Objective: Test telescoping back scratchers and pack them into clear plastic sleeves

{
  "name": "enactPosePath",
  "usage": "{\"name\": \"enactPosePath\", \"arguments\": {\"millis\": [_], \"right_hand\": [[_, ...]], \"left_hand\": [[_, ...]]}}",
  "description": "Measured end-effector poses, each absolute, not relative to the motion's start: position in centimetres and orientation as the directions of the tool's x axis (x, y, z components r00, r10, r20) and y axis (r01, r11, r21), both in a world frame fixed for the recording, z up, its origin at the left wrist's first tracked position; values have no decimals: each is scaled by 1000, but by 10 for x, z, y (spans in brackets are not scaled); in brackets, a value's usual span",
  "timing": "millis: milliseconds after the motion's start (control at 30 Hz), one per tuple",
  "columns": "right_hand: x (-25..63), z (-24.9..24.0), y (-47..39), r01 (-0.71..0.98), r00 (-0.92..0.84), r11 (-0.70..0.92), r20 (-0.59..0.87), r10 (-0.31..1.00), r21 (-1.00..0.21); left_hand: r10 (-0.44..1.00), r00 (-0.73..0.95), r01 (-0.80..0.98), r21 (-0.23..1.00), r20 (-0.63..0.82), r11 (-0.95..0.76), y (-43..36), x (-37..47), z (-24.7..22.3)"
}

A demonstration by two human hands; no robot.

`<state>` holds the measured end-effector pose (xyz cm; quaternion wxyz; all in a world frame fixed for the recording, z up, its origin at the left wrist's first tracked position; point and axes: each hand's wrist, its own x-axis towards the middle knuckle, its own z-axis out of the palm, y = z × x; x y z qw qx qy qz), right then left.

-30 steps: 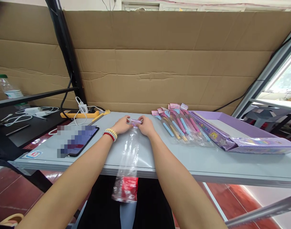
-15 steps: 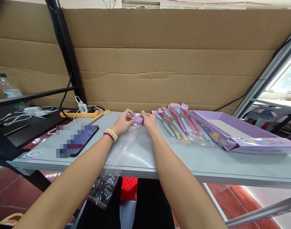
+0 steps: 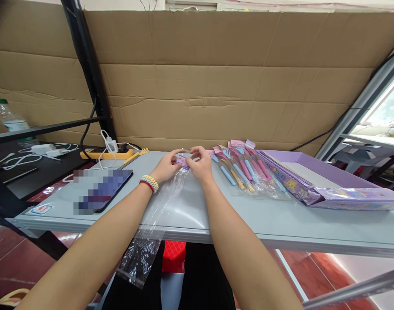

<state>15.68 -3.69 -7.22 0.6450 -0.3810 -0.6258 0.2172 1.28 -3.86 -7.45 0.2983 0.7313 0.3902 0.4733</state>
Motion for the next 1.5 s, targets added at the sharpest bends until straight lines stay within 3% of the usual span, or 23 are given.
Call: {"name": "enactPosePath", "arguments": {"millis": [133, 267, 367, 467, 567, 667, 733, 800, 900, 967, 1100, 1200, 1333, 1433, 1500], "right_hand": [[159, -74, -33, 426, 59, 559, 638, 768, -712], [159, -77, -27, 420, 53, 483, 552, 832, -768], [160, -75, -26, 279, 91, 474, 514, 853, -835], [162, -69, -27, 30, 183, 411, 409, 894, -911], [168, -62, -27, -272, 299, 374, 292, 908, -886], [177, -60, -24, -374, 422, 365, 194, 886, -853], [184, -63, -21, -251, 491, 305, 151, 858, -919], [189, -68, -19, 16, 509, 203, 183, 841, -979], [193, -77, -16, 417, 408, 76, 261, 875, -906], [195, -82, -15, 586, 344, -10, 238, 908, -810], [194, -89, -14, 772, 331, -121, 233, 914, -624], [193, -90, -15, 800, 359, -149, 264, 895, -581], [187, -86, -18, 720, 323, -5, 328, 888, -694], [180, -79, -21, 403, 193, 169, 264, 945, -900], [175, -75, -24, 158, 63, 167, 179, 982, -973]], "left_hand": [[845, 262, 288, 798, 467, -530, -38, 12, -75], [848, 264, 327, 784, 459, -527, -37, 12, -76], [851, 263, 324, 789, 455, -522, -36, 13, -76], [861, 274, 281, 820, 428, -498, -38, 13, -75], [871, 319, 312, 827, 373, -468, -41, 13, -75], [898, 292, 419, 800, 329, -429, -41, 11, -75], [924, 182, 487, 786, 336, -382, -38, 10, -75], [935, 62, 517, 790, 348, -328, -35, 8, -74], [941, -32, 466, 838, 336, -283, -32, 6, -72], [944, -47, 427, 861, 325, -275, -31, 5, -72], [944, -30, 435, 855, 328, -283, -33, 7, -71], [943, -16, 448, 846, 331, -289, -35, 7, -70], [944, 38, 437, 845, 327, -310, -36, 8, -70], [941, 115, 406, 850, 317, -336, -36, 9, -72], [938, 148, 367, 864, 313, -346, -36, 10, -72]]}}
